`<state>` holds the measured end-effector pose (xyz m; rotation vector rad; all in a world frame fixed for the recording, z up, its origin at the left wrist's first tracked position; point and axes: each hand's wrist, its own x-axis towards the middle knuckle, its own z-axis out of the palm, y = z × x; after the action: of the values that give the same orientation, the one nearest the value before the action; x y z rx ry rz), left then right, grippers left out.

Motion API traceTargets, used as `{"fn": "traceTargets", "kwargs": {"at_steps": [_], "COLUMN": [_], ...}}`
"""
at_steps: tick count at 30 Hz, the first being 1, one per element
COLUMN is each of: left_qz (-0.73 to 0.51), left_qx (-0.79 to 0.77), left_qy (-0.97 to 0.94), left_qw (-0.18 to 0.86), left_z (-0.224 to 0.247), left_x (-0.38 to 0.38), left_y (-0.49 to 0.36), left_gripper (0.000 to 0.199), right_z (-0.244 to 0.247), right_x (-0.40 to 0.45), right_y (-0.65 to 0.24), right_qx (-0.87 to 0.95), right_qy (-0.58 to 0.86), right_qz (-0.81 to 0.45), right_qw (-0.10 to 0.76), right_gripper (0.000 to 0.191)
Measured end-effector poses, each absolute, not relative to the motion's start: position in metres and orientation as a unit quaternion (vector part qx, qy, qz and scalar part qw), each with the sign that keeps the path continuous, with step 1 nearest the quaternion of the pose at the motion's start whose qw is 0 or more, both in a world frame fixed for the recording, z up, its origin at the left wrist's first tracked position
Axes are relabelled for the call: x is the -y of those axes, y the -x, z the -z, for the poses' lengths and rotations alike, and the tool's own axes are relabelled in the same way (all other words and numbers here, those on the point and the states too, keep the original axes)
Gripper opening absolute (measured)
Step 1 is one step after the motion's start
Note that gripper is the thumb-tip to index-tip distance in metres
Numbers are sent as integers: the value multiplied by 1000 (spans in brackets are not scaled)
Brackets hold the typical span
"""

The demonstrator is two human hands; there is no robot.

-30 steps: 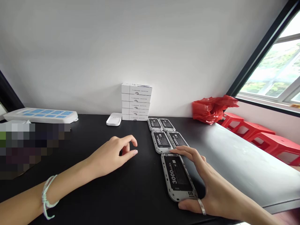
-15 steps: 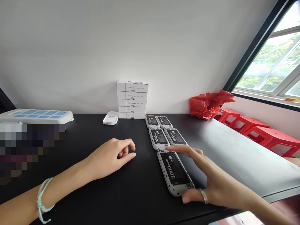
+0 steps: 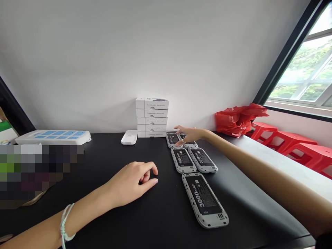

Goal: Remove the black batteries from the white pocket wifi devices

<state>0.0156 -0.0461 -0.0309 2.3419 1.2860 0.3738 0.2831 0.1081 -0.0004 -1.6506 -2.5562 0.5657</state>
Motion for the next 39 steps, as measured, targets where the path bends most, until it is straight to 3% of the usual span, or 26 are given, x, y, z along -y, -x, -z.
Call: {"fn": "traceTargets", "kwargs": {"at_steps": [5, 9, 13, 17, 21, 25, 28, 34, 39], "left_qz": [-135, -135, -146, -222, -328, -285, -265, -284, -291], "left_qx": [-462, -456, -454, -472, -482, -445, -438, -448, -455], "left_qy": [-849, -852, -852, -822, -790, -819, -820, -797, -783], "left_qw": [219, 219, 216, 229, 187, 224, 258, 288, 309], "left_z": [31, 31, 34, 44, 55, 57, 58, 60, 61], "left_x": [46, 47, 46, 40, 32, 25, 22, 18, 17], "left_y": [-15, -15, -15, -14, -7, -1, 1, 1, -1], "left_gripper": [17, 16, 16, 31, 72, 107, 110, 115, 115], "right_z": [0, 3, 5, 2, 8, 20, 25, 31, 31], "right_x": [-118, -115, -110, -100, -72, -40, -27, -27, -28], "right_y": [-280, -280, -275, -264, -243, -219, -206, -199, -192], "right_qx": [810, 796, 749, 697, 684, 677, 710, 867, 869], "right_qy": [535, 521, 504, 477, 447, 425, 426, 396, 422], "right_qz": [-231, -262, -296, -348, -457, -551, -523, -233, -213], "right_qw": [65, 162, 312, 406, 352, 241, 203, 191, 146], "right_gripper": [111, 83, 50, 39, 35, 37, 36, 25, 24]}}
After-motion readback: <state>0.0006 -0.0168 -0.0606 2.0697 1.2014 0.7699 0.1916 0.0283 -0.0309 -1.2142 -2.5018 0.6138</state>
